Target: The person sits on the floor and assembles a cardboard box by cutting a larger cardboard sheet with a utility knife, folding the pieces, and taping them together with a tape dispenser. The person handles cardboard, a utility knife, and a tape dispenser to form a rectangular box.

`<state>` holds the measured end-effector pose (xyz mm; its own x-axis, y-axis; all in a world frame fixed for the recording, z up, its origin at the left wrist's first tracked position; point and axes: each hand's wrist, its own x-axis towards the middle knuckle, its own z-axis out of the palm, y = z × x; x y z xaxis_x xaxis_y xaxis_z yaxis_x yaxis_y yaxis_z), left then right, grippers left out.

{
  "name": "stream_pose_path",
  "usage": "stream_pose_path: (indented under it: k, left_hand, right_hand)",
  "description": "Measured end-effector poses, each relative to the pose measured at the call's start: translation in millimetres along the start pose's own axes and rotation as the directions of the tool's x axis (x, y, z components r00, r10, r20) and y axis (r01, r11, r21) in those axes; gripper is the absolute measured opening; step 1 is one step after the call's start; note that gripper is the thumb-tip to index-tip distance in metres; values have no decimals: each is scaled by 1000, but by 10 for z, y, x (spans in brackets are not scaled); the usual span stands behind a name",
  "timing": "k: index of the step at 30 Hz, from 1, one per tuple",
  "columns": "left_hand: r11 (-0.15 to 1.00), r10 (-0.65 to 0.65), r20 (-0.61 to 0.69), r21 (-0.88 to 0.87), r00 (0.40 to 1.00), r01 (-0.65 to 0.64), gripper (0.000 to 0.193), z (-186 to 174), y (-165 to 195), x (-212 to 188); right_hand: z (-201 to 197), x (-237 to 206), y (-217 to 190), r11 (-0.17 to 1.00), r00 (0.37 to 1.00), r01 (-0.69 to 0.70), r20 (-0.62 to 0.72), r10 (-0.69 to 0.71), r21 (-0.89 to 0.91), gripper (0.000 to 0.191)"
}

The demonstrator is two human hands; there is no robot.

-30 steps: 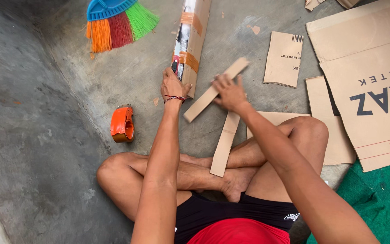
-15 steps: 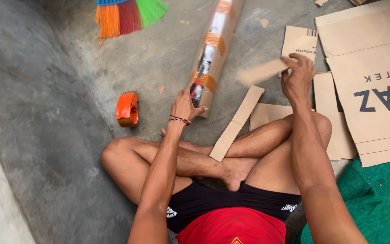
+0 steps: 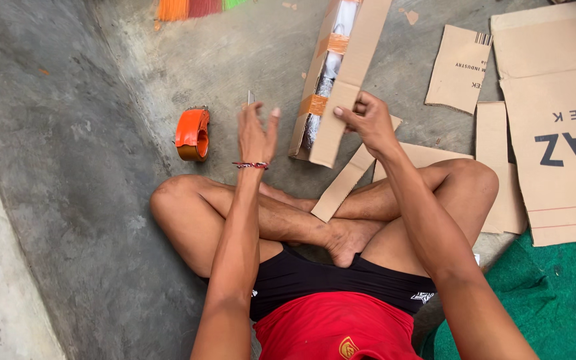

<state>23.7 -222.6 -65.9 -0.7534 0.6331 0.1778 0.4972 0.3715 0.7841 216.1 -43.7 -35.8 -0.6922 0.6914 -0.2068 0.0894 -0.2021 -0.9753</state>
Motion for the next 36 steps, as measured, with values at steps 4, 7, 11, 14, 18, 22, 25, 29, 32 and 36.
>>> stream_pose_path:
  k: [4,7,11,14,18,22,25,29,32,36]
  left_hand:
    - [998,-14,280,-62,960,33,69,-3,481,-289]
    - [987,143,185,45,972,-154,76,26,640,-500]
    - [984,95,132,136,987,-112,70,129,652,-615]
    - [979,75,112,180,991,-94,70,198,654,-630]
    - [968,120,134,204,984,-146,70,224,672,-623]
    - [954,142,147,245,979,-175,65,236,662,-635]
    - [936,176,137,283,975,-208,60,268,659,-658]
    - [924,196,127,309,972,-227,58,300,683,-683]
    - [908,200,135,347,970,-235,59,307,715,-693]
    - [892,222,135,371,966,-257,61,308,740,-693]
  right_hand:
    - [199,240,183,998,1000,-11,-7,11,70,25]
    - [264,318,307,997,1000,7,-23,-9,-75,26]
    - [285,338,393,948,989,53,-111,-92,-314,26]
    - [265,341,411,955,981,82,-147,-127,-284,27]
    - [187,320,434,973,982,83,-151,-118,-216,23]
    - [125,286,482,993,986,43,-158,-60,-106,25]
    - [121,264,509,997,983,59,-170,-66,-46,26]
    - [139,256,514,998,982,46,-179,-55,-54,26]
    - [147,259,510,996,980,39,-190,-53,-77,27]
    - [140,270,527,996,980,52,-187,-66,-79,29]
